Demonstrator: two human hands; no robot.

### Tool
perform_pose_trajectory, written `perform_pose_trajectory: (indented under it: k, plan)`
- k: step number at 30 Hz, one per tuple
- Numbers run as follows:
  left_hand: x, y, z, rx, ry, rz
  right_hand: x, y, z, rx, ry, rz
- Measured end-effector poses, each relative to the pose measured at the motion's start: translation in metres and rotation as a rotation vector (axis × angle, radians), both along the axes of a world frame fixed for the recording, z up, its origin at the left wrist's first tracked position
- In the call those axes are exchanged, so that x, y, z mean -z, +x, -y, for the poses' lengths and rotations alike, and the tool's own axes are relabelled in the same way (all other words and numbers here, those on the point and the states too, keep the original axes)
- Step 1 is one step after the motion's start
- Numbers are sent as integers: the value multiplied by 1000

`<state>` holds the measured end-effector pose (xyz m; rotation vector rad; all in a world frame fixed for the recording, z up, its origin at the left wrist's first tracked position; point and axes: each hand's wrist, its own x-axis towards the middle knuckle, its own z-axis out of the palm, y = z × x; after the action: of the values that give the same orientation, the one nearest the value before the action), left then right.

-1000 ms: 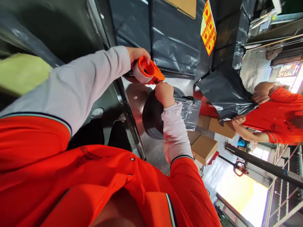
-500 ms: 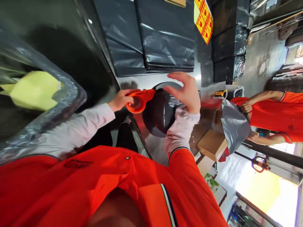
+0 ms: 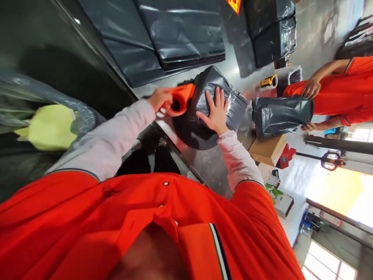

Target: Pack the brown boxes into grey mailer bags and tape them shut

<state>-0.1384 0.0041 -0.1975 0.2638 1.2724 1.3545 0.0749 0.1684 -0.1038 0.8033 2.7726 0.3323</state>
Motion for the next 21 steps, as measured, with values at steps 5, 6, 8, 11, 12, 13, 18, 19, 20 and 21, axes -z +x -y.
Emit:
perform_pose_trajectory:
  k: [5, 6, 8, 11, 12, 13, 18, 19, 20, 21]
  plan:
    - [24, 50, 69, 74, 2, 86, 14, -5, -15, 101, -29, -67]
    - [28, 55, 70, 66, 18, 93, 16, -4, -18, 97, -51, -89]
    - [34, 56, 59, 68, 62, 80, 17, -1, -21, 102, -89, -131]
    - [30, 54, 33, 171, 111, -75, 14, -2, -20, 136, -121, -152]
    - [25, 60, 26, 245, 130, -141, 13, -4, -19, 142, -131, -157]
    - [17, 71, 20, 328, 152, -196, 13, -7, -18, 149, -140, -164]
    - [-30, 161, 20, 729, 326, -199, 20, -18, -23, 254, -299, -369]
    - [-35, 166, 26, 787, 366, -107, 19, -13, -28, 280, -400, -490]
    - [-36, 160, 32, 809, 405, 23, 16, -4, -34, 304, -506, -630]
    - [-35, 143, 37, 768, 436, 176, 12, 9, -41, 322, -593, -768]
